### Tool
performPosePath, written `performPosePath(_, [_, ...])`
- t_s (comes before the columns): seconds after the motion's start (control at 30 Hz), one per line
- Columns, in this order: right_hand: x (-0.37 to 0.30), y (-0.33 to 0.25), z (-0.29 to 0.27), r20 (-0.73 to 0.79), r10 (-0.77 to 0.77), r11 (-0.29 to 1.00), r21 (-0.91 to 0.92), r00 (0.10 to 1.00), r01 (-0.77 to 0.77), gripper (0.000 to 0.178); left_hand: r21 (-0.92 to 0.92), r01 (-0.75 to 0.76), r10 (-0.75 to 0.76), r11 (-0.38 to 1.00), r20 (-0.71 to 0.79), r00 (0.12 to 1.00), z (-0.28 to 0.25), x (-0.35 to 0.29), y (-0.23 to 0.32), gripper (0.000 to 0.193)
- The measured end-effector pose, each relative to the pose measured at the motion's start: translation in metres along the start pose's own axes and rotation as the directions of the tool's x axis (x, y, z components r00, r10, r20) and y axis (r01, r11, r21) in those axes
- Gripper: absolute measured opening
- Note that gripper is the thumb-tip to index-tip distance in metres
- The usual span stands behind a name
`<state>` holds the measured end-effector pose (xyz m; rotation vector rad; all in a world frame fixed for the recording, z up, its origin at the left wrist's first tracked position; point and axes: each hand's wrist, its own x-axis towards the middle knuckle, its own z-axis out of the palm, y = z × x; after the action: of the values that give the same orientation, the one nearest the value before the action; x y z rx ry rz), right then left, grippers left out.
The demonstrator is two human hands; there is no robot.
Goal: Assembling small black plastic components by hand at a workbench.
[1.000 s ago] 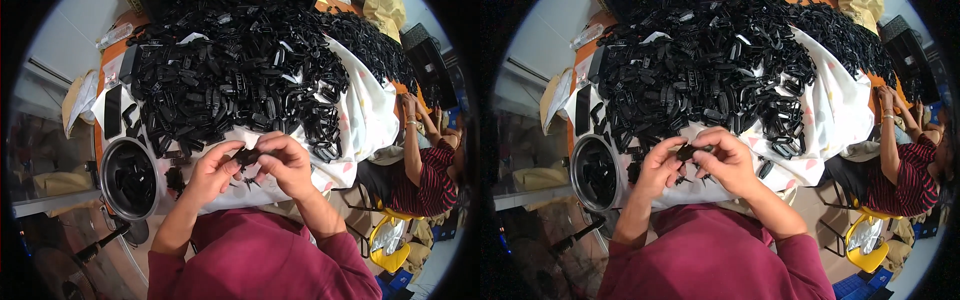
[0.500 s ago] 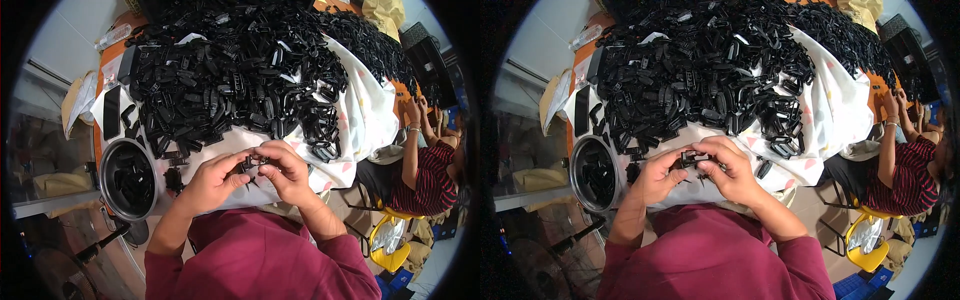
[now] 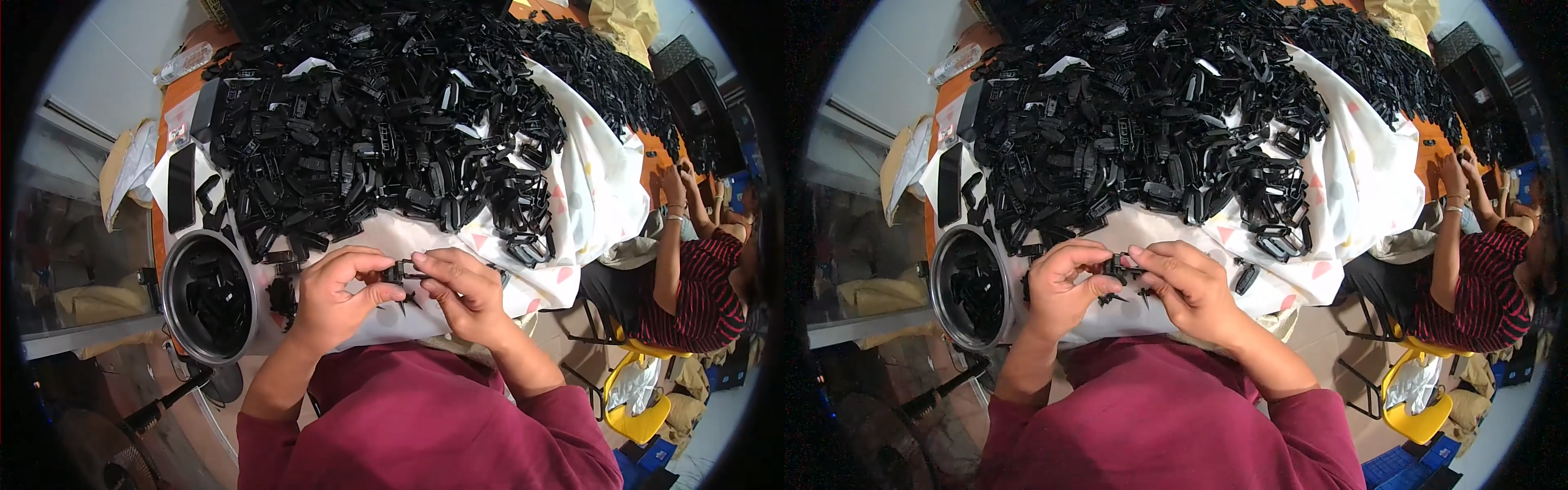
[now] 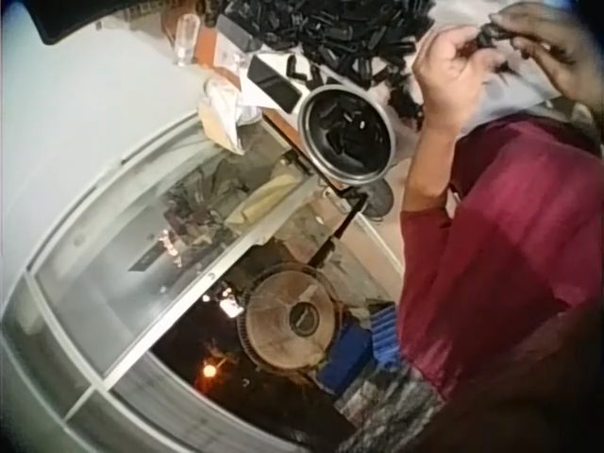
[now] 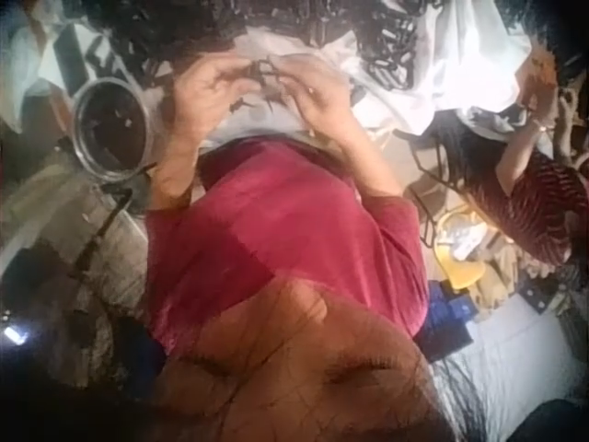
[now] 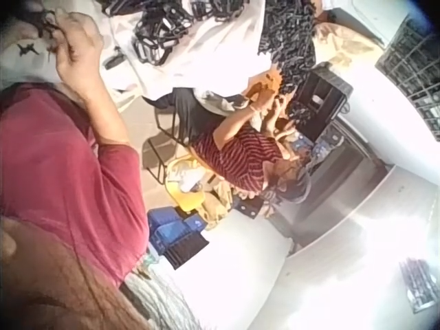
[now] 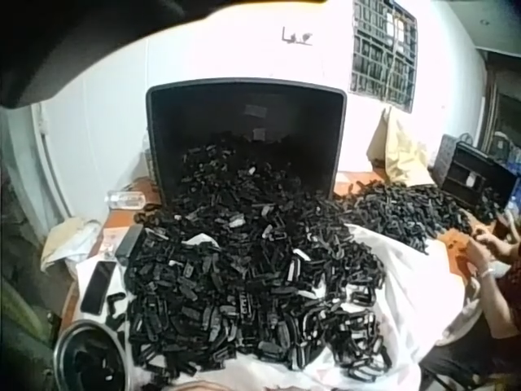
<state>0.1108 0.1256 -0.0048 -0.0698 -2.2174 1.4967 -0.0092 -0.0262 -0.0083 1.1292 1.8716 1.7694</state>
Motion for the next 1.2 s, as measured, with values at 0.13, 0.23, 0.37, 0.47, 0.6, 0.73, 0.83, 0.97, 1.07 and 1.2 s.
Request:
performPosePath(0.13, [-0.002, -0.002, -0.004, 0.060, -0.082, 0.981, -0.170, 0.995, 0.092, 0.037, 0.021, 0.019, -0.019, 1.000, 0.012, 1.000, 0.003, -0.003, 0.000, 0.031])
performPosePath(0.23, [-0.003, -0.004, -0.013, 0.173, -0.048, 0.963, -0.254, 0.984, 0.092, 0.036, 0.212, -0.038, 0.015, 0.976, 0.110, 0.994, 0.002, -0.004, 0.006, 0.031])
performPosePath(0.37, [-0.007, -0.002, -0.015, 0.285, 0.035, 0.959, -0.279, 0.958, 0.048, 0.036, 0.181, 0.014, -0.040, 0.983, 0.141, 0.989, 0.007, -0.011, -0.001, 0.028])
performPosePath(0.47, [-0.017, -0.003, -0.001, 0.153, 0.055, 0.988, -0.154, 0.987, -0.031, 0.037, -0.311, 0.231, -0.235, 0.922, 0.024, 0.972, 0.025, -0.025, -0.018, 0.028])
performPosePath(0.6, [-0.028, -0.002, 0.017, -0.144, -0.054, 0.957, -0.289, 0.988, 0.010, 0.038, -0.611, 0.252, -0.348, 0.750, -0.040, 0.937, 0.050, -0.022, -0.012, 0.033])
performPosePath(0.73, [-0.038, -0.002, 0.008, -0.169, 0.335, 0.941, 0.113, 0.927, -0.319, 0.032, -0.633, 0.288, -0.359, 0.718, 0.016, 0.933, 0.056, -0.021, -0.010, 0.038])
performPosePath(0.83, [-0.056, -0.006, 0.011, -0.111, 0.574, 0.773, 0.400, 0.811, -0.492, 0.025, -0.653, 0.275, -0.297, 0.705, 0.080, 0.951, 0.055, -0.023, -0.019, 0.038])
performPosePath(0.97, [-0.064, -0.001, -0.022, -0.041, 0.543, 0.837, 0.105, 0.839, -0.536, 0.029, -0.689, 0.444, -0.408, 0.573, 0.230, 0.883, 0.071, -0.019, -0.043, 0.029])
performPosePath(1.07, [-0.074, 0.019, -0.064, -0.341, 0.445, 0.787, -0.293, 0.828, -0.543, 0.022, -0.141, 0.596, -0.564, 0.790, 0.213, 0.798, 0.092, -0.005, -0.046, 0.023])
performPosePath(1.2, [-0.057, 0.038, -0.090, -0.366, 0.215, 0.574, -0.703, 0.905, -0.420, 0.018, 0.462, 0.009, -0.175, 0.887, 0.319, 0.932, 0.139, 0.010, -0.018, 0.021])
